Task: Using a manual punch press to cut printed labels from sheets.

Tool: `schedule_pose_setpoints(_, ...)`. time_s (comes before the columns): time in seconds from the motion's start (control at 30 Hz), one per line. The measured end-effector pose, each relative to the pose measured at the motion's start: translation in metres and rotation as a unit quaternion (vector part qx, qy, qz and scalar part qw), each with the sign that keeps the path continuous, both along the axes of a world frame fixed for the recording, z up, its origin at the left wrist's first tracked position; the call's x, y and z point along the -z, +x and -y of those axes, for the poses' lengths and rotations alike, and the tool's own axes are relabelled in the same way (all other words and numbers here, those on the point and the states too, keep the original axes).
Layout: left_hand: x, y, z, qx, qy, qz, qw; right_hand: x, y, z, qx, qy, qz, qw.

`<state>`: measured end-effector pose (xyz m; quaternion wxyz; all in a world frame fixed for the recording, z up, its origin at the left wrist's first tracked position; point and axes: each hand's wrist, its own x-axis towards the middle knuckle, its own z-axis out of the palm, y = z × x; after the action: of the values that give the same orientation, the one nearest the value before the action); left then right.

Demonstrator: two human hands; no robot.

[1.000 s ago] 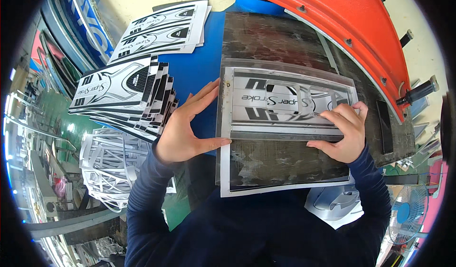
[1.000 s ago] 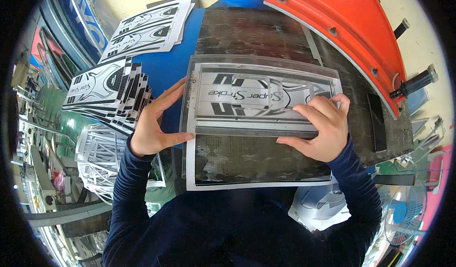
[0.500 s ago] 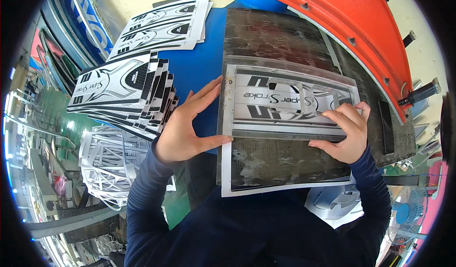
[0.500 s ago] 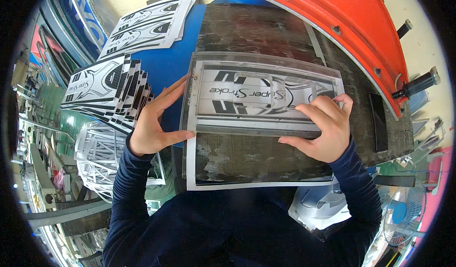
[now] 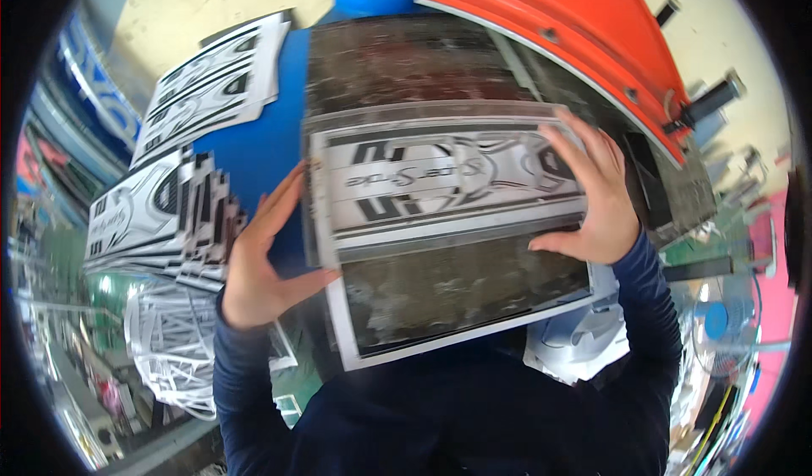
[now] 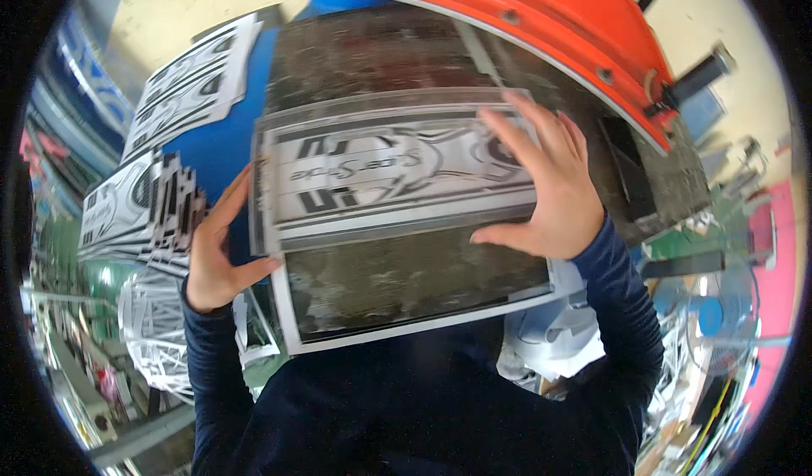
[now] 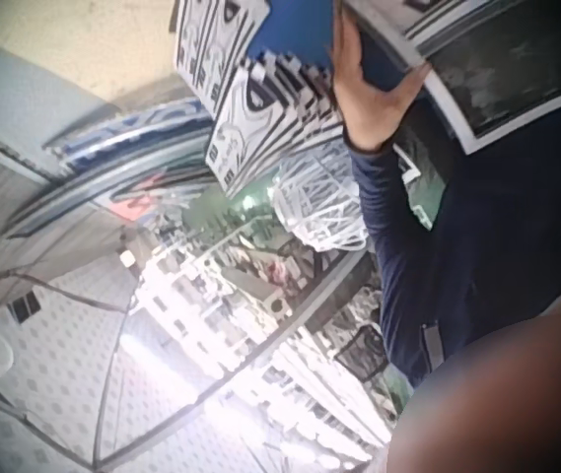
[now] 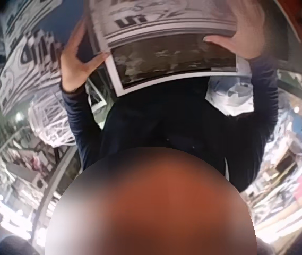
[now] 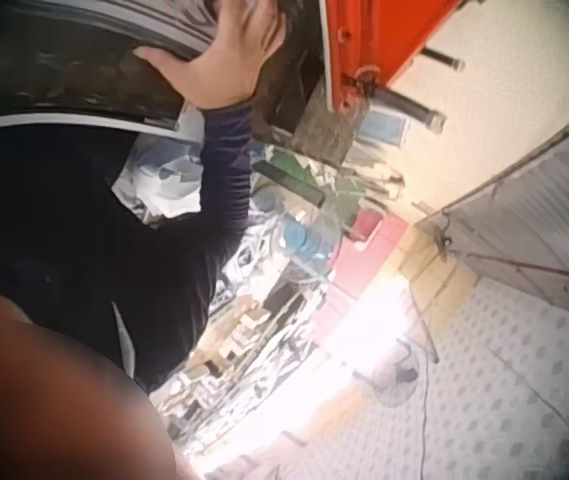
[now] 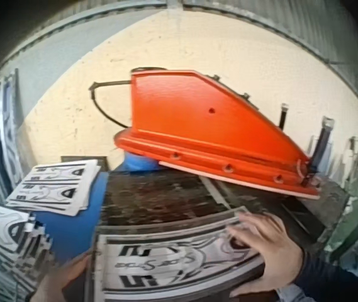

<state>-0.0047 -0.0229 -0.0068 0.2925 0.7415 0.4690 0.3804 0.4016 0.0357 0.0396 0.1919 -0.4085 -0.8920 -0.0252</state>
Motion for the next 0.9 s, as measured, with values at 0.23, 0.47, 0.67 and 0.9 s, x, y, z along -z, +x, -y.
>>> schedule_pose_setpoints(0.23,0.000,0.003,-0.004,0.003,-0.049,0.073,0.996,0.021,0.044,-0.008,0.042,-0.166,-0.097,0.980)
schedule_pose_setpoints(0.47,0.004,0.001,-0.005,-0.002,-0.055,0.056,0.997,0.025,0.046,-0.012,-0.003,-0.169,-0.122,0.978)
schedule_pose_setpoints(0.67,0.009,-0.001,-0.004,-0.006,-0.052,0.071,0.996,0.028,0.047,-0.012,-0.016,-0.175,-0.120,0.977)
schedule_pose_setpoints(0.9,0.009,-0.003,-0.003,-0.016,-0.053,0.077,0.996,0.026,0.046,-0.013,-0.009,-0.165,-0.102,0.981)
